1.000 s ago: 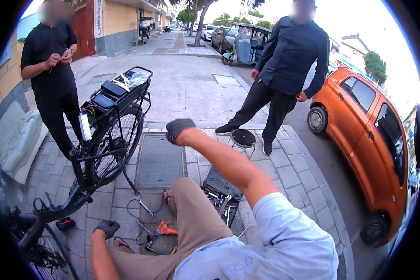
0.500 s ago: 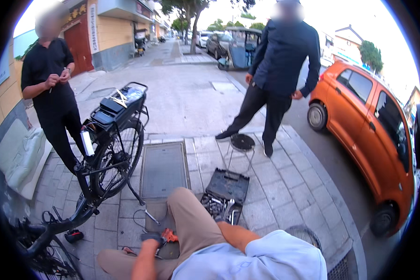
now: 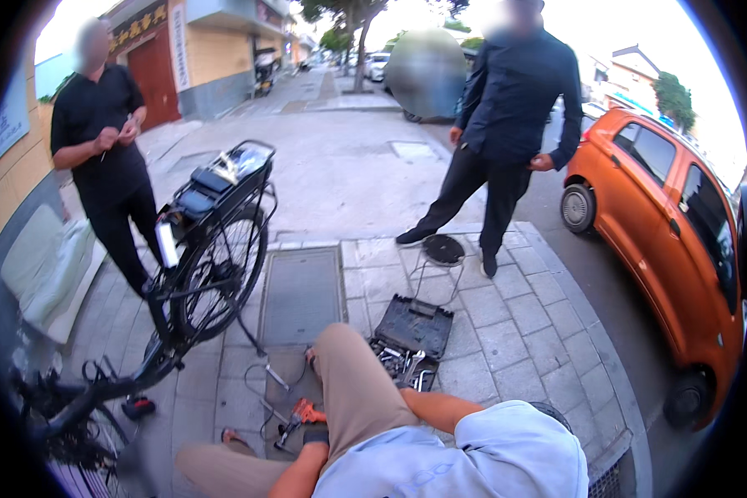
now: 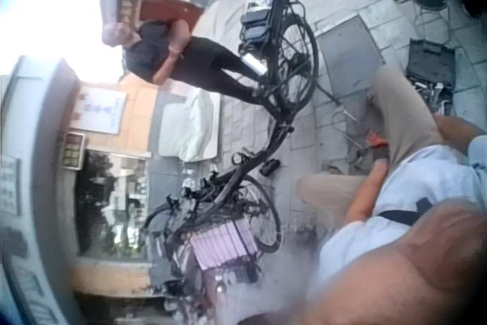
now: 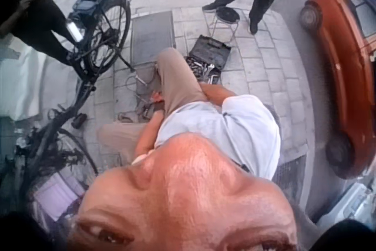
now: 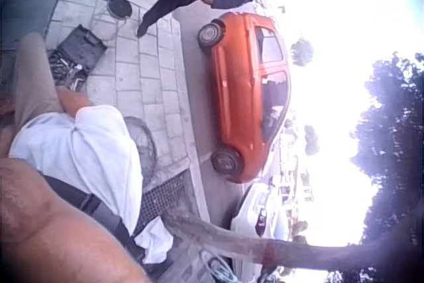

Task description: The person is repairing an electric bicycle on a sidewalk. They use a cordless drill to remove and install bolts on the frame and rear rack. They also handle a silver battery pack and connect wires to the electrical system.

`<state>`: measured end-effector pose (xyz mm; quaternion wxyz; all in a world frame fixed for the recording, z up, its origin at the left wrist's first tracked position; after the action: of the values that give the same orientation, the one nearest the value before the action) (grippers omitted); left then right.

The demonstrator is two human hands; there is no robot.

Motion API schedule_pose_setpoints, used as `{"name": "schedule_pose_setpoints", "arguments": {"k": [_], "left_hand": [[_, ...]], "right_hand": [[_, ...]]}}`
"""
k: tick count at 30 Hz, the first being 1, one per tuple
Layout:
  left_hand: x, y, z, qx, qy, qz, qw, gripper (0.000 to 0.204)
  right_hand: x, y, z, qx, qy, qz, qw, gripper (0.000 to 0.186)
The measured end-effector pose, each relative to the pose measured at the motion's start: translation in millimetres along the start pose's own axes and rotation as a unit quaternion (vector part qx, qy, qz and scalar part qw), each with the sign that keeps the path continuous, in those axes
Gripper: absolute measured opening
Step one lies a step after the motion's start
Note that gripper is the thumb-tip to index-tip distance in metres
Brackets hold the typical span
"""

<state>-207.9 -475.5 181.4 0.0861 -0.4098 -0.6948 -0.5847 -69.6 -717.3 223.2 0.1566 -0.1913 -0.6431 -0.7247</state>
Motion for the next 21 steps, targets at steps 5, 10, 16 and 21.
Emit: {"name": "schedule_pose_setpoints", "arguments": {"k": [5,10,16,21], "left_hand": [[44.1,65.2,23.4,0.043,-0.020,-0.113,0.992,0.039],[141.9,132.6,123.8,0.066,0.174,-0.178,0.966,0.049],[185.6,104.6,222.4,0.090,0.246,-0.219,0.940,0.056],[203.1,158.7,255.8,0.085,0.292,-0.203,0.931,0.062]], "right_hand": [[-32.4,39.9,-7.6,0.093,0.033,-0.058,0.993,0.045],[-83.9,150.8,-18.8,0.053,-0.010,-0.173,0.983,0.046],[-99.2,266.0,44.7,-0.095,0.012,-0.271,0.958,0.054],[-99.3,463.1,-79.6,-0.332,0.092,-0.605,0.717,0.065]]}}
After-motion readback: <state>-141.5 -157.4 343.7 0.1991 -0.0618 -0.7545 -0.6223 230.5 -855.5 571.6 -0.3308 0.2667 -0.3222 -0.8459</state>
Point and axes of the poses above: each hand's wrist, its own x-axis away from the middle knuckle, its own y-axis out of the back of the hand, z = x × y, the point moved 10 cm from there along -x, towards the middle knuckle, and after that the axes turned 13 degrees about -y, right-handed, at the moved point
